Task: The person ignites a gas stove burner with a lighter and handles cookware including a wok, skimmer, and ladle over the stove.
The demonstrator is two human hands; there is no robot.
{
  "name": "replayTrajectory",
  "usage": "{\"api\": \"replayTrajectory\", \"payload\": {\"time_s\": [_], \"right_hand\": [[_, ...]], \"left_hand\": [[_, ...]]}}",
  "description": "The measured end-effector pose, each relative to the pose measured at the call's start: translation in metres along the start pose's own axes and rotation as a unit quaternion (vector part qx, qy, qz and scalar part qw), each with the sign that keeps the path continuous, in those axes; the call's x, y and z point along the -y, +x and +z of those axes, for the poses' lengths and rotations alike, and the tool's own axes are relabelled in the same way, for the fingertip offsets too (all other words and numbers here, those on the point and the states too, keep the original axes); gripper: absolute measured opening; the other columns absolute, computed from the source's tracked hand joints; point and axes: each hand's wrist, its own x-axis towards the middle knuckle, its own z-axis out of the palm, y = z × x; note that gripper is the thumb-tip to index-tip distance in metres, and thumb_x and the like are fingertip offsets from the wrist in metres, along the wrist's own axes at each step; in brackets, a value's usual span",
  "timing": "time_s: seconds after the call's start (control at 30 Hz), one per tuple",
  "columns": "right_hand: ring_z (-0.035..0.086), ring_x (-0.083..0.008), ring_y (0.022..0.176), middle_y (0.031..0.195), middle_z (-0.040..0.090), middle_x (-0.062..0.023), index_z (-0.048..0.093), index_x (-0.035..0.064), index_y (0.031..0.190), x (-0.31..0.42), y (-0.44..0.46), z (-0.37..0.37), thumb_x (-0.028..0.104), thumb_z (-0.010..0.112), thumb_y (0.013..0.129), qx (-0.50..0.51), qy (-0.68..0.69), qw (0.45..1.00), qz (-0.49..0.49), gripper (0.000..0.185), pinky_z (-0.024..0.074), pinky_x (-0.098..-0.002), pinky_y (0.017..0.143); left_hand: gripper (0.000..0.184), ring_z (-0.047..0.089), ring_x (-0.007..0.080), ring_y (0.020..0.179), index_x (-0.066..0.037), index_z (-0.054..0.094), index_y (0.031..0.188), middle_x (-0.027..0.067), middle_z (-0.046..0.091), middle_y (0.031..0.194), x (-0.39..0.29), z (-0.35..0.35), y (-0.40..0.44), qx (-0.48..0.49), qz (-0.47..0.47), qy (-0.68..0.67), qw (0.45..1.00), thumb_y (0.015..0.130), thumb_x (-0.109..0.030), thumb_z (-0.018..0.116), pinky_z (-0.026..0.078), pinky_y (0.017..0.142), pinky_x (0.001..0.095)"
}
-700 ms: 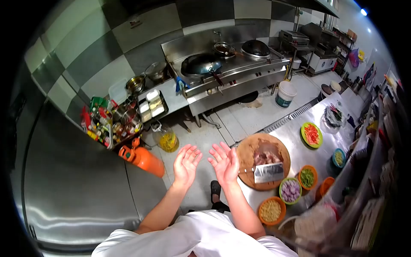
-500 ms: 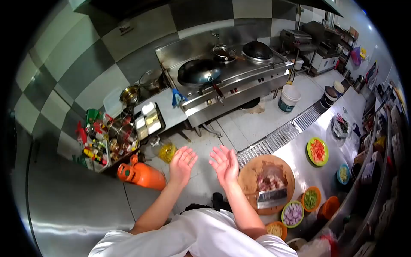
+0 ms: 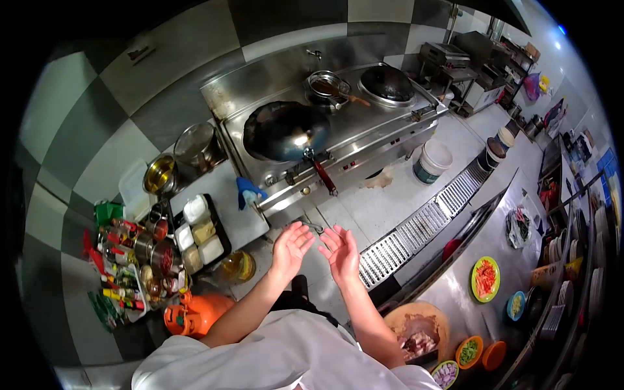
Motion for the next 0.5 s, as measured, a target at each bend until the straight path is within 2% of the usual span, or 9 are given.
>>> {"api": "replayTrajectory", "payload": {"time_s": [0.1, 0.23, 0.4, 0.47, 0.5], "right_hand": [[0.061, -0.023, 0.102, 0.119, 0.058, -0.015, 0.046, 0.0017, 0.128, -0.006, 0.053, -0.004, 0.038, 0.047, 0.099, -0.066, -0.117, 0.991, -0.03, 0.047, 0.0528, -0.0374, 0.08], [0.061, -0.0225, 0.1, 0.119, 0.058, -0.0144, 0.047, 0.001, 0.126, 0.0, 0.113, -0.005, 0.039, 0.047, 0.098, -0.094, -0.095, 0.99, -0.034, 0.047, 0.0525, -0.0372, 0.081], [0.061, -0.0207, 0.098, 0.114, 0.059, -0.012, 0.049, 0.0011, 0.124, 0.014, 0.199, -0.009, 0.038, 0.048, 0.099, -0.079, -0.105, 0.991, 0.014, 0.045, 0.0525, -0.0348, 0.081], [0.061, -0.0191, 0.095, 0.108, 0.062, -0.009, 0.052, 0.0016, 0.12, 0.009, 0.247, -0.036, 0.032, 0.049, 0.099, -0.096, -0.225, 0.97, -0.005, 0.037, 0.0518, -0.0312, 0.079], [0.061, -0.0173, 0.094, 0.103, 0.063, -0.0065, 0.055, 0.001, 0.117, -0.004, 0.278, -0.062, 0.025, 0.051, 0.099, -0.106, -0.274, 0.956, -0.029, 0.03, 0.0495, -0.027, 0.08]], "left_hand": [[0.03, 0.059, 0.0233, 0.101, -0.006, 0.056, 0.115, 0.01, 0.061, 0.108, -0.006, -0.009, 0.063, -0.019, -0.036, 0.026, 0.999, 0.093, -0.026, 0.055, 0.045, 0.098, 0.0428], [0.03, 0.059, 0.0239, 0.1, -0.004, 0.056, 0.113, 0.0104, 0.062, 0.107, -0.014, -0.01, 0.13, -0.015, -0.085, 0.012, 0.996, 0.092, -0.025, 0.056, 0.046, 0.098, 0.0423], [0.032, 0.058, 0.0237, 0.102, -0.003, 0.053, 0.114, 0.0098, 0.06, 0.106, -0.005, -0.02, 0.205, -0.079, -0.069, -0.015, 0.994, 0.092, -0.026, 0.057, 0.046, 0.099, 0.0443], [0.031, 0.058, 0.023, 0.1, -0.004, 0.054, 0.114, 0.009, 0.06, 0.105, 0.0, -0.02, 0.224, -0.123, -0.055, -0.022, 0.991, 0.092, -0.026, 0.058, 0.047, 0.096, 0.0435], [0.031, 0.059, 0.022, 0.099, -0.005, 0.056, 0.114, 0.0081, 0.061, 0.104, 0.003, -0.023, 0.233, -0.126, -0.037, -0.028, 0.991, 0.091, -0.026, 0.059, 0.049, 0.093, 0.042]]}}
